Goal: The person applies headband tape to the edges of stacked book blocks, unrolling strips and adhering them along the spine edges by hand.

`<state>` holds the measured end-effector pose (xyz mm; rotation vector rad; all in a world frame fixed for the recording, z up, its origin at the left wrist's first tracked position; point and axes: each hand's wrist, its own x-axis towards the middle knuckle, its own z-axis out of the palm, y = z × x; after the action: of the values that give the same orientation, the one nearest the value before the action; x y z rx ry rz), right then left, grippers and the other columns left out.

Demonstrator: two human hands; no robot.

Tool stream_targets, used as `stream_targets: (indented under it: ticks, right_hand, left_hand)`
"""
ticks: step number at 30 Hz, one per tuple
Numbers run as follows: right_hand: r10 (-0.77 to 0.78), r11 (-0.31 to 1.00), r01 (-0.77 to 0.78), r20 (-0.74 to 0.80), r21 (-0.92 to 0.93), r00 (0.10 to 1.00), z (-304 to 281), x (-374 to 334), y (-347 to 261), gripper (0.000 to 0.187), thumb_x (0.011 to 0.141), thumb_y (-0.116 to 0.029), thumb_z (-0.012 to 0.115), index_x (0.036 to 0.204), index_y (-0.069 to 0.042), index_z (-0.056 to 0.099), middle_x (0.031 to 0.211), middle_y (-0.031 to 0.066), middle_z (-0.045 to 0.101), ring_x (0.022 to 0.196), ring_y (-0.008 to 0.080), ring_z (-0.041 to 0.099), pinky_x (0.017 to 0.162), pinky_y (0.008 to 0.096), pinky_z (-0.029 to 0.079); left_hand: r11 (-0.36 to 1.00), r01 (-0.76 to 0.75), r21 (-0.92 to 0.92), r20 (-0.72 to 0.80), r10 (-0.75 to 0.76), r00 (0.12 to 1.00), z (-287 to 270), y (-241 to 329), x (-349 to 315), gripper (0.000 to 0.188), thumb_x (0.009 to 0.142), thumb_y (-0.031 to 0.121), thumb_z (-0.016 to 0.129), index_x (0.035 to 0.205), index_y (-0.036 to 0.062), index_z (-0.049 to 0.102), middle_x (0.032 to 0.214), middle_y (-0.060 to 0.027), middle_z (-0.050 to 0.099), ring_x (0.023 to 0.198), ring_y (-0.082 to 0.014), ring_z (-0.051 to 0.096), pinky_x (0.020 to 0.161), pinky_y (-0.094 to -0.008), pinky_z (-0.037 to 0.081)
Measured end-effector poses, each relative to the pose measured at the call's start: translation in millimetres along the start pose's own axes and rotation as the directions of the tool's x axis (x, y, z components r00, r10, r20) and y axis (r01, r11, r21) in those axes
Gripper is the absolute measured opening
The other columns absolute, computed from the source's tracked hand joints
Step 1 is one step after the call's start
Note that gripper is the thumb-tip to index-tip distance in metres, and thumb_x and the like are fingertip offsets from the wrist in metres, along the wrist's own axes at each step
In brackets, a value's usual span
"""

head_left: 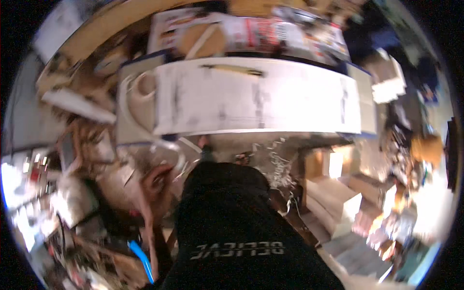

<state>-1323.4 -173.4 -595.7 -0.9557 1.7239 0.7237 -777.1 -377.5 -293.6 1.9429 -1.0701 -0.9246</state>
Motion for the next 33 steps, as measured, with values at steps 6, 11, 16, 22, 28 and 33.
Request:
stream_targets:
  ticks: [6,11,16,22,28,33]
  right_hand:
    - [-0.615,0.773,0.620,-0.399,-0.135,0.680,-183,-148,-303,0.026,0.096,-0.024,0.054,0.108,-0.007,0.068,0.104,0.0206,0.069,0.094,0.0391,0.066,0.083,0.0468,0.052]
    - [-0.883,-0.055,0.990,-0.457,-0.129,-0.109,-226,-300,-418,0.020,0.089,-0.006,0.069,0.108,-0.003,0.064,0.105,0.0129,0.069,0.095,0.0288,0.069,0.076,0.0352,0.054]
    - [-0.939,-0.294,0.925,-0.106,-0.240,-0.326,-203,-286,-443,0.016,0.085,-0.005,0.071,0.099,-0.003,0.062,0.093,0.0116,0.067,0.084,0.0295,0.067,0.072,0.0370,0.055]
    - [-0.986,0.068,0.957,-0.166,-0.283,0.021,-198,-289,-425,0.013,0.088,-0.009,0.064,0.100,-0.006,0.067,0.093,0.0158,0.067,0.084,0.0306,0.067,0.072,0.0413,0.053]
    - [-0.727,0.524,0.473,-0.083,-0.708,0.682,-242,-253,-374,0.059,0.083,-0.021,0.075,0.135,-0.004,0.052,0.120,0.0220,0.064,0.108,0.0341,0.064,0.093,0.0412,0.052]
    - [-0.916,-0.335,0.928,-0.173,-0.162,-0.361,-205,-327,-470,0.075,0.077,-0.038,0.083,0.137,-0.005,0.051,0.139,0.0183,0.052,0.133,0.0332,0.047,0.113,0.0419,0.035]
  left_hand:
    - [0.996,-0.041,-0.084,0.116,0.050,0.992,-2,45,-1,0.012,0.089,0.006,0.072,0.099,0.0010,0.072,0.083,-0.0016,0.070,0.068,-0.0067,0.057,0.063,-0.0237,0.047]
    - [0.981,-0.185,0.061,0.219,0.168,0.961,-3,72,-5,0.010,0.088,0.005,0.072,0.098,0.0014,0.072,0.081,-0.0024,0.070,0.062,-0.0064,0.053,0.056,-0.0248,0.043]
    - [0.998,-0.007,-0.069,0.203,0.021,0.979,-5,67,-18,0.010,0.092,0.005,0.067,0.098,-0.0023,0.069,0.079,-0.0039,0.068,0.071,-0.0073,0.058,0.061,-0.0242,0.045]
    - [0.732,-0.032,-0.681,-0.172,-0.117,0.978,-41,32,-26,0.022,0.094,0.010,0.065,0.113,0.0003,0.063,0.092,-0.0069,0.066,0.080,-0.0117,0.062,0.067,-0.0234,0.048]
    - [0.521,-0.265,-0.812,-0.291,0.034,0.956,-69,122,-21,0.022,0.099,0.014,0.055,0.116,0.0007,0.052,0.085,-0.0078,0.061,0.071,-0.0095,0.057,0.058,-0.0200,0.043]
    - [0.307,-0.185,-0.934,0.021,0.561,0.828,-50,151,-7,0.015,0.101,0.015,0.049,0.103,0.0002,0.052,0.068,-0.0056,0.056,0.061,-0.0068,0.051,0.048,-0.0202,0.036]
